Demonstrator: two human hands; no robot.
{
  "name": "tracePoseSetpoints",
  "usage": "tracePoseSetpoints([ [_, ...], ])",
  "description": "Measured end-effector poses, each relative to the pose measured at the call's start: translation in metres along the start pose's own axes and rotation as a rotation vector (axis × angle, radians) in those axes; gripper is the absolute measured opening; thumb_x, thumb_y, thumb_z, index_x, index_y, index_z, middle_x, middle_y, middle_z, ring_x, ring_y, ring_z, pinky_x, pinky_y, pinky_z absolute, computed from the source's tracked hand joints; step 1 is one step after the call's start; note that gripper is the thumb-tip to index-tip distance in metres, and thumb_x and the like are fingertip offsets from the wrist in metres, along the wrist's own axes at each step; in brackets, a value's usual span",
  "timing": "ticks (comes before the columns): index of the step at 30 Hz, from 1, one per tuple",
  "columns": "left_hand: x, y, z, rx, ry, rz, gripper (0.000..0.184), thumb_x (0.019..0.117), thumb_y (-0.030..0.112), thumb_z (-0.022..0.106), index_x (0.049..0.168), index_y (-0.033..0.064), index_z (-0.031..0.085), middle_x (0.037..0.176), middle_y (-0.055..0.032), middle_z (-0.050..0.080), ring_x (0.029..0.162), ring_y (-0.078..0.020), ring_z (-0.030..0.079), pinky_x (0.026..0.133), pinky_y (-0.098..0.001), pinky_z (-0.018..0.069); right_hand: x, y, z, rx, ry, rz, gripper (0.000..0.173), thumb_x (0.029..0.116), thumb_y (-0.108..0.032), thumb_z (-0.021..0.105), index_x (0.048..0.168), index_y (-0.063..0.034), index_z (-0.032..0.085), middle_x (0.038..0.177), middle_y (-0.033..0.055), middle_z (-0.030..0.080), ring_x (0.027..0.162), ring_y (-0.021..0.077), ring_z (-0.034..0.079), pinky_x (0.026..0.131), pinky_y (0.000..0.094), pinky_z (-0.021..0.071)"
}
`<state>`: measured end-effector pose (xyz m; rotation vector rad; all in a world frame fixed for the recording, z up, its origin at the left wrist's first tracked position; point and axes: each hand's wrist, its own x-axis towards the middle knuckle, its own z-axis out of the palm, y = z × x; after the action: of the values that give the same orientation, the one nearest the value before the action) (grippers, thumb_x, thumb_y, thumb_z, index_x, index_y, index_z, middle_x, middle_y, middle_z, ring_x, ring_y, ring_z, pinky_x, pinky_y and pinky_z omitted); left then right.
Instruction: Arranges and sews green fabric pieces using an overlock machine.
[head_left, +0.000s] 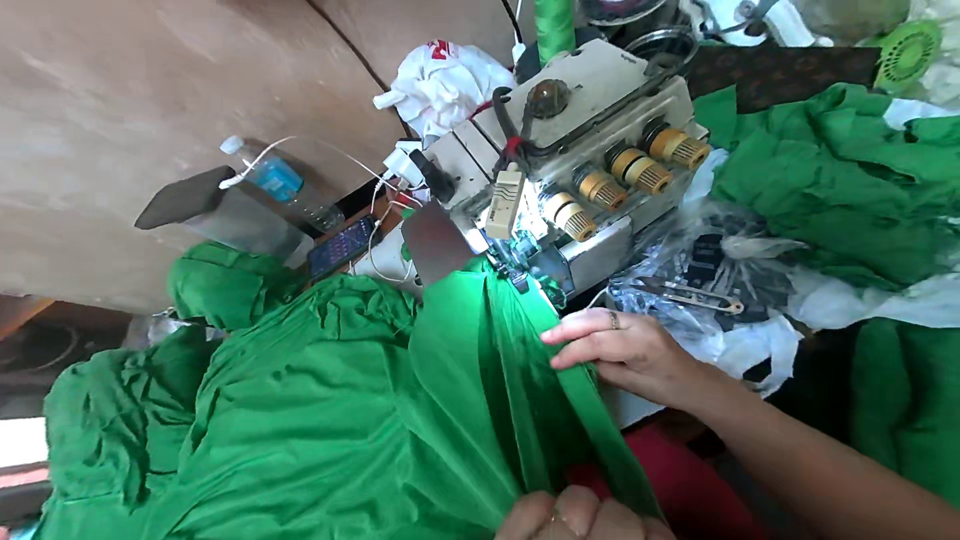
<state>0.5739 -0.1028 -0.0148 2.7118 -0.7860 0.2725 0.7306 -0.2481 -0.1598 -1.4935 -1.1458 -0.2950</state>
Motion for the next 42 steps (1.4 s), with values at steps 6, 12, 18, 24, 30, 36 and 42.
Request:
tracePoseSetpoints([
  [6, 0.016, -0.017, 0.046, 0.167, 0.109, -0.019, 0.019, 0.0965, 0.019, 0.062, 0.083, 0.0113, 0.072, 0.074, -0.0024, 0.068, 0.07, -0.0168, 0.065, 0.06, -0.0288, 0.0475, 0.009, 0.003, 0.004, 0.048, 0.095, 0.035, 0.021, 0.0985, 0.002, 0.055, 0.093, -0.0035, 0.074, 0.111, 0.0102, 0.076, 0.116, 0.0083, 0.067, 0.102, 0.0196, 0.0505],
  [12, 0.022, -0.034, 0.068, 0.238, 0.182, -0.009, 0.017, 0.094, 0.017, 0.061, 0.08, 0.0121, 0.069, 0.071, -0.0009, 0.065, 0.065, -0.0154, 0.063, 0.055, -0.0274, 0.0456, 0.006, 0.001, 0.006, 0.05, 0.11, 0.052, 0.022, 0.0992, 0.001, 0.054, 0.096, -0.004, 0.075, 0.112, 0.0103, 0.075, 0.117, 0.0088, 0.066, 0.103, 0.0198, 0.0499],
  [18, 0.04, -0.052, 0.061, 0.344, 0.201, -0.077, 0.016, 0.0895, 0.016, 0.061, 0.075, 0.0107, 0.065, 0.065, -0.0026, 0.06, 0.059, -0.0185, 0.063, 0.049, -0.0304, 0.0451, 0.007, -0.002, 0.01, 0.086, 0.151, 0.094, 0.017, 0.0985, -0.001, 0.058, 0.106, -0.001, 0.074, 0.113, 0.0102, 0.075, 0.117, 0.0093, 0.067, 0.103, 0.022, 0.0512],
  [24, 0.058, -0.061, 0.056, 0.354, 0.215, -0.145, 0.021, 0.0886, 0.018, 0.064, 0.069, 0.0104, 0.063, 0.06, -0.0037, 0.06, 0.057, -0.0191, 0.065, 0.047, -0.0321, 0.0449, 0.004, -0.008, 0.014, 0.182, 0.179, 0.197, 0.031, 0.0943, 0.003, 0.06, 0.125, 0.0044, 0.066, 0.124, 0.0116, 0.069, 0.113, 0.0076, 0.066, 0.097, 0.0222, 0.056],
  [30, 0.021, -0.136, 0.01, 0.073, 0.324, -0.143, 0.027, 0.0959, 0.018, 0.051, 0.109, 0.0133, 0.074, 0.108, -0.0002, 0.075, 0.113, -0.0209, 0.064, 0.095, -0.0493, 0.047, -0.014, -0.035, -0.001, 0.158, 0.173, 0.287, 0.029, 0.1024, -0.011, 0.056, 0.131, -0.0092, 0.064, 0.143, 0.0069, 0.057, 0.093, -0.0001, 0.067, 0.078, 0.017, 0.0588],
  [36, 0.001, -0.221, -0.006, 0.2, 0.172, -0.077, 0.028, 0.088, 0.003, 0.047, 0.099, 0.0066, 0.073, 0.107, -0.0091, 0.074, 0.126, -0.0345, 0.06, 0.11, -0.0658, 0.0332, -0.001, -0.06, -0.002, 0.229, 0.063, 0.14, 0.017, 0.1045, -0.019, 0.058, 0.116, -0.0098, 0.065, 0.108, 0.0008, 0.07, 0.088, -0.0019, 0.066, 0.076, 0.0133, 0.056],
  [42, -0.011, -0.139, -0.072, 0.047, 0.097, 0.112, 0.029, 0.0958, 0.018, 0.042, 0.073, 0.0123, 0.06, 0.08, -0.001, 0.064, 0.11, -0.0164, 0.062, 0.111, -0.0414, 0.0399, 0.027, -0.076, 0.02, 0.109, -0.022, -0.067, 0.033, 0.1042, -0.036, 0.059, 0.104, -0.0051, 0.07, 0.097, 0.0051, 0.074, 0.1, 0.0087, 0.068, 0.094, 0.0251, 0.0536],
])
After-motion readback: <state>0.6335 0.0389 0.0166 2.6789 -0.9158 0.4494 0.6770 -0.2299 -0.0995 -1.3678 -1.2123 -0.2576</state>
